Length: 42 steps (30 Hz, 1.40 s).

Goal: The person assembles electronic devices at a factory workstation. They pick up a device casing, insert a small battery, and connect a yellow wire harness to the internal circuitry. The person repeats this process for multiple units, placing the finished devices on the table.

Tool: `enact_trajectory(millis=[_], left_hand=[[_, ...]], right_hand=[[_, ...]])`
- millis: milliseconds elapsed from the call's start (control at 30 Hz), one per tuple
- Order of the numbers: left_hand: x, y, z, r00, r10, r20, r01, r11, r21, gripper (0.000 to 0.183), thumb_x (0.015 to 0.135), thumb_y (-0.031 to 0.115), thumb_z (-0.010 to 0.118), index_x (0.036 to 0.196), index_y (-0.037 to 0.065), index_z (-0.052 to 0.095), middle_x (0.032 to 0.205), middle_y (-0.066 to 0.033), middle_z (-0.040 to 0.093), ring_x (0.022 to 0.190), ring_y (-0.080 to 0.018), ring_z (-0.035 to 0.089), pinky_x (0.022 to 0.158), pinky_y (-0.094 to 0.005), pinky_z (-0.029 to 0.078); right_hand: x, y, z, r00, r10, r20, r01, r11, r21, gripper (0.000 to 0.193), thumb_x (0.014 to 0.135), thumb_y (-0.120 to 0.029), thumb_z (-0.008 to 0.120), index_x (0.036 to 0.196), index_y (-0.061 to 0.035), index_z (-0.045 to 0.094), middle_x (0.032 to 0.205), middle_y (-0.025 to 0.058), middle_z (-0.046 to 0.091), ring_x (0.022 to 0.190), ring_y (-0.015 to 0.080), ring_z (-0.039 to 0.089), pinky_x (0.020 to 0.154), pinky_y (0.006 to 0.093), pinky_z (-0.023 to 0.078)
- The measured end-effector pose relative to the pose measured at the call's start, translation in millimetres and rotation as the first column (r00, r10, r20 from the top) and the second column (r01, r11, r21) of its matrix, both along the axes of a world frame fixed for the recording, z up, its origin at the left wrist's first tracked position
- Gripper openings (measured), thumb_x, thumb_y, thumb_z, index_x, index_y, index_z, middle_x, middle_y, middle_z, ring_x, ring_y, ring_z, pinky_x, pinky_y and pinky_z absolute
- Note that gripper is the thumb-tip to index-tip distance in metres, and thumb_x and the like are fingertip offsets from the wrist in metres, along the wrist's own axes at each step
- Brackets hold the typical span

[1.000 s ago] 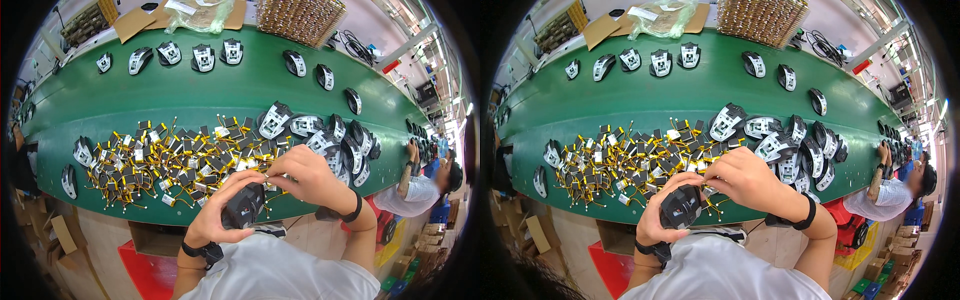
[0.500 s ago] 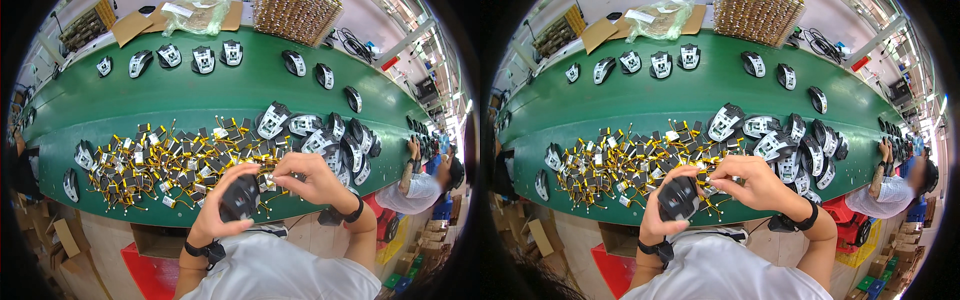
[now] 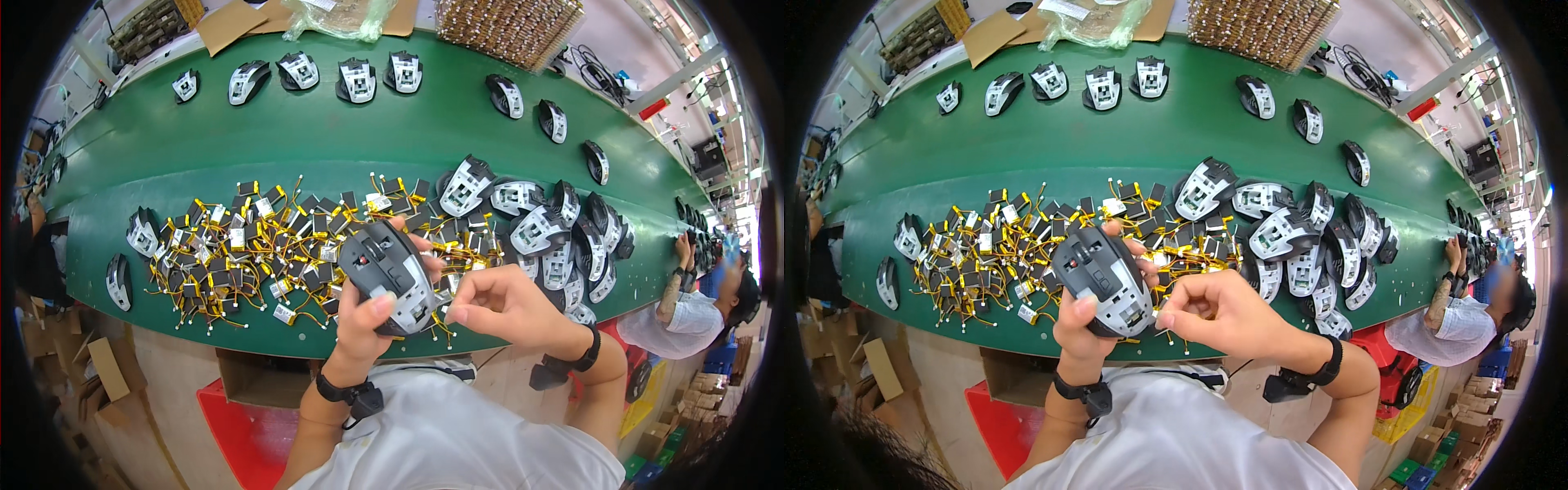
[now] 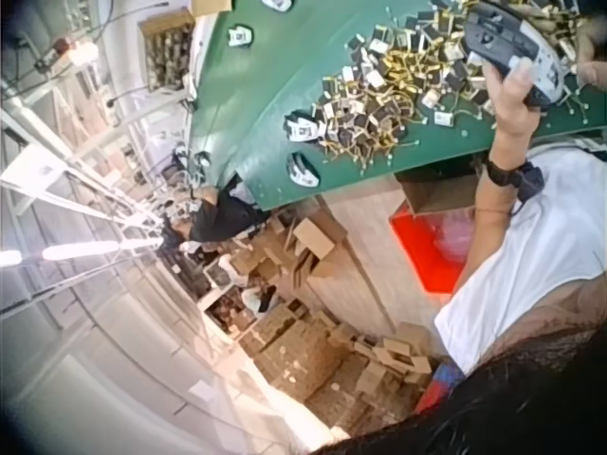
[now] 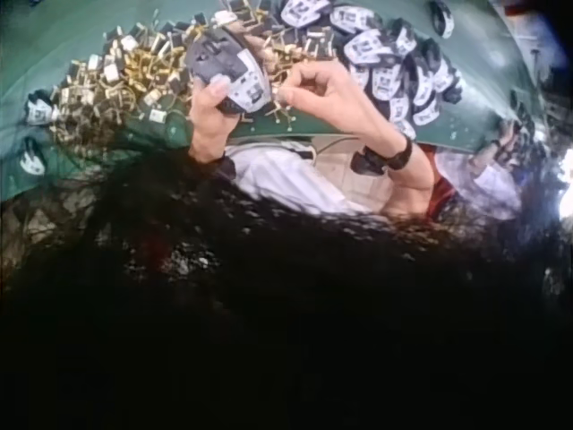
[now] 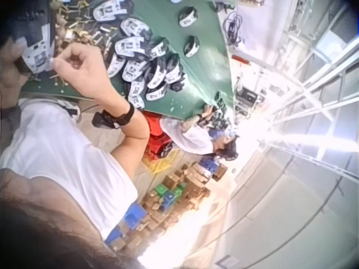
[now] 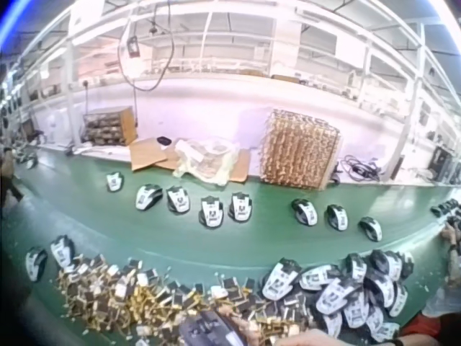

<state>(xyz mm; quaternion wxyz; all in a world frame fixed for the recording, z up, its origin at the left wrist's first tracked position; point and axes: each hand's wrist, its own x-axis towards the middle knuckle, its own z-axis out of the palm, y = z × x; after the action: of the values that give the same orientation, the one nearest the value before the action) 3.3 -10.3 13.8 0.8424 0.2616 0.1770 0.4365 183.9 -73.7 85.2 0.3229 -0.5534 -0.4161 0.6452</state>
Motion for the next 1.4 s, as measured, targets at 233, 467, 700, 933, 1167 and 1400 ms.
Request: enact_trajectory(millis=[233,467,700,933,1167,1400], left_hand=[[-1,-7,-7,0.981,0.173,0.09,-0.189,0.956,0.223,0.098,0.067,0.03,0.077,0.148,0.006,0.027,0.128,-0.0158,0.05,0.122,-0.0299,0.053,0.109,-0.0448,0.039],[-4,-7,-9,0.967,0.233,0.102,-0.253,0.927,0.278,0.097,0.068,0.028,0.077,0.148,0.007,0.027,0.129,-0.0149,0.049,0.122,-0.0299,0.053,0.109,-0.0449,0.039],[-2,-7,-10,0.957,0.267,0.112,-0.287,0.925,0.249,0.096,0.067,0.027,0.077,0.147,0.008,0.028,0.128,-0.0142,0.049,0.121,-0.0295,0.053,0.108,-0.0449,0.04],[-4,-10,-8,0.958,0.28,0.061,-0.286,0.925,0.249,0.097,0.067,0.03,0.078,0.147,0.007,0.028,0.128,-0.0145,0.049,0.121,-0.0287,0.053,0.107,-0.0436,0.041],[-3,-13,-6,0.955,0.292,0.042,-0.293,0.924,0.247,0.098,0.067,0.031,0.079,0.147,0.006,0.027,0.128,-0.0143,0.049,0.121,-0.0267,0.052,0.105,-0.0417,0.042],[0,-15,-11,0.944,0.331,0.011,-0.317,0.894,0.318,0.096,0.067,0.028,0.077,0.147,0.006,0.028,0.126,-0.0143,0.049,0.117,-0.0254,0.052,0.101,-0.0399,0.044]], right_hand=[[-24,3,-15,0.981,-0.149,-0.126,0.117,0.967,-0.227,0.014,0.091,-0.015,0.066,0.086,-0.002,0.063,0.076,-0.0028,0.063,0.064,0.0006,0.052,0.053,0.0188,0.038],[-32,5,-20,0.987,-0.154,-0.034,0.148,0.979,-0.144,0.015,0.091,-0.015,0.067,0.087,-0.0013,0.061,0.075,-0.0026,0.062,0.066,0.001,0.052,0.055,0.0199,0.039],[-36,3,-26,0.982,-0.182,-0.058,0.18,0.983,-0.025,0.015,0.09,-0.012,0.068,0.087,0.0005,0.061,0.08,-0.0002,0.064,0.069,0.003,0.055,0.061,0.0209,0.044],[-36,3,-28,0.987,-0.151,-0.059,0.152,0.988,0.007,0.013,0.09,-0.011,0.067,0.088,0.0005,0.061,0.081,0.0001,0.064,0.073,0.0035,0.056,0.063,0.0216,0.045],[-38,3,-28,0.985,-0.168,-0.042,0.169,0.985,0.027,0.012,0.09,-0.01,0.067,0.088,0.0004,0.06,0.081,-0.0003,0.063,0.071,0.0033,0.055,0.063,0.0215,0.046],[-41,3,-30,0.969,-0.227,-0.097,0.221,0.973,-0.062,0.015,0.091,-0.012,0.068,0.089,0.0002,0.059,0.082,-0.0004,0.062,0.07,0.0026,0.054,0.062,0.0209,0.045]])
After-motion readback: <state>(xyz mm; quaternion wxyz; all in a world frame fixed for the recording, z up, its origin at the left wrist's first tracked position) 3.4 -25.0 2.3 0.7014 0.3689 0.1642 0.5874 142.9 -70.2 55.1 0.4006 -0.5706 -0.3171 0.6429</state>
